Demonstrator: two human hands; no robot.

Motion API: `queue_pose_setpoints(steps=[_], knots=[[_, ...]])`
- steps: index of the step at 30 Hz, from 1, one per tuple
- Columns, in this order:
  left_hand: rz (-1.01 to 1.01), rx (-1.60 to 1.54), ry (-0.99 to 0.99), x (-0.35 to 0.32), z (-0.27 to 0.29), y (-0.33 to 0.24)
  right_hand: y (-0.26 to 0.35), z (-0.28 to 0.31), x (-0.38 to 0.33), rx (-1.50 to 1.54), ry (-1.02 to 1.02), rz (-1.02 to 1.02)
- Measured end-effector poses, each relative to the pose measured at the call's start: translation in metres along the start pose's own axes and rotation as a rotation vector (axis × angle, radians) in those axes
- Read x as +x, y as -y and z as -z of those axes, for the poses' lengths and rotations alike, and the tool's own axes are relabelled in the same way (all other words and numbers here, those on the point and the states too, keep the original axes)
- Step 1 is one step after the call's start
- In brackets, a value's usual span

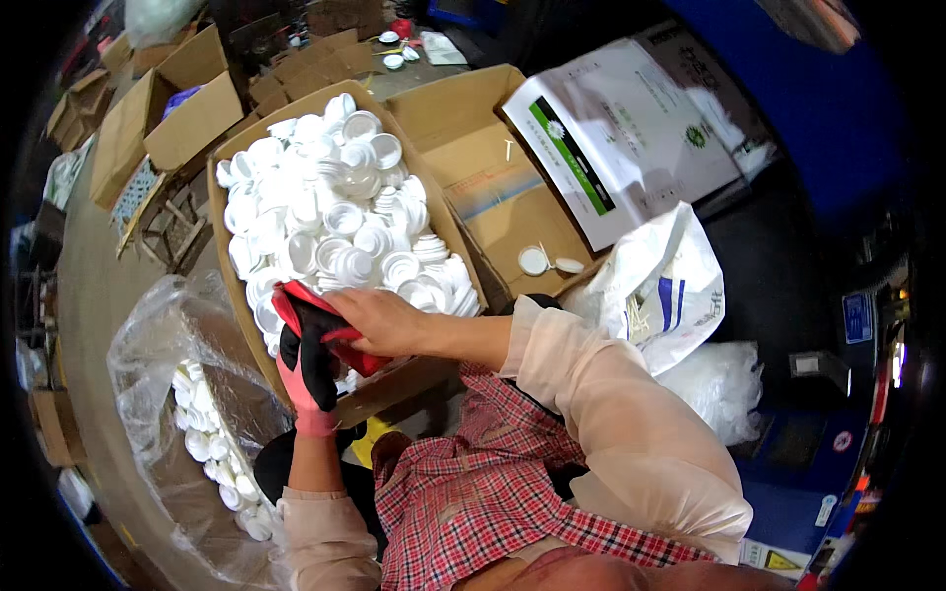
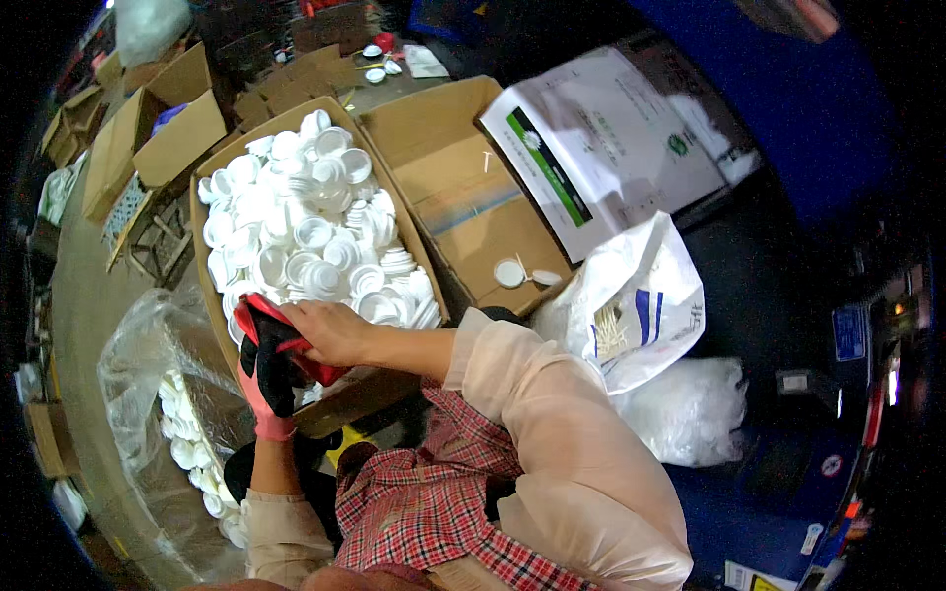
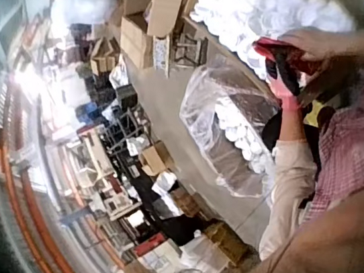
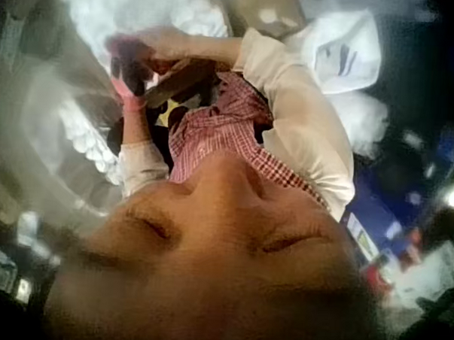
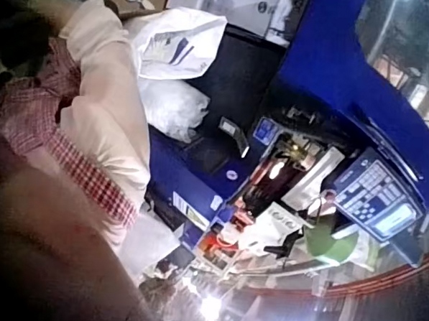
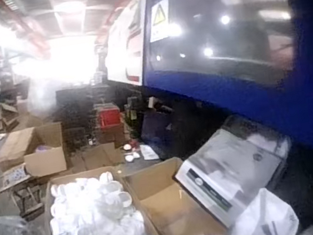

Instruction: The person picks up white plastic caps and lids from a cardboard box and snaps them together one by one. They handle the items with gloved hands, repeatedly picking, aligning, and pressing the two parts together before placing the assembled unit back into the box.

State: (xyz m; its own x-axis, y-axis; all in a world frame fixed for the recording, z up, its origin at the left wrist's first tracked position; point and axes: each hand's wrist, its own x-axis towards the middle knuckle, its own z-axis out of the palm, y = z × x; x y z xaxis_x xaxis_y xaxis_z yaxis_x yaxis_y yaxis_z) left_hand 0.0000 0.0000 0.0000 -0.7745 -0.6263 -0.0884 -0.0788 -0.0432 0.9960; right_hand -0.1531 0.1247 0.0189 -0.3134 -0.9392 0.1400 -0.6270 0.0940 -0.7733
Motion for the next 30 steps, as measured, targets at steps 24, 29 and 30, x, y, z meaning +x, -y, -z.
queue_pose_setpoints(steps=[24, 29, 30], knots=[[0.071, 0.025, 0.263, 0.037, -0.076, -0.020, -0.459, 0.076, -0.232, -0.126, 0.339, -0.935], [-0.196, 0.560, 0.198, 0.030, -0.051, -0.021, -0.448, 0.092, -0.207, -0.521, 0.246, -1.285], [-0.133, 0.488, 0.173, 0.029, -0.050, -0.018, -0.453, 0.094, -0.216, -0.464, 0.163, -1.379]])
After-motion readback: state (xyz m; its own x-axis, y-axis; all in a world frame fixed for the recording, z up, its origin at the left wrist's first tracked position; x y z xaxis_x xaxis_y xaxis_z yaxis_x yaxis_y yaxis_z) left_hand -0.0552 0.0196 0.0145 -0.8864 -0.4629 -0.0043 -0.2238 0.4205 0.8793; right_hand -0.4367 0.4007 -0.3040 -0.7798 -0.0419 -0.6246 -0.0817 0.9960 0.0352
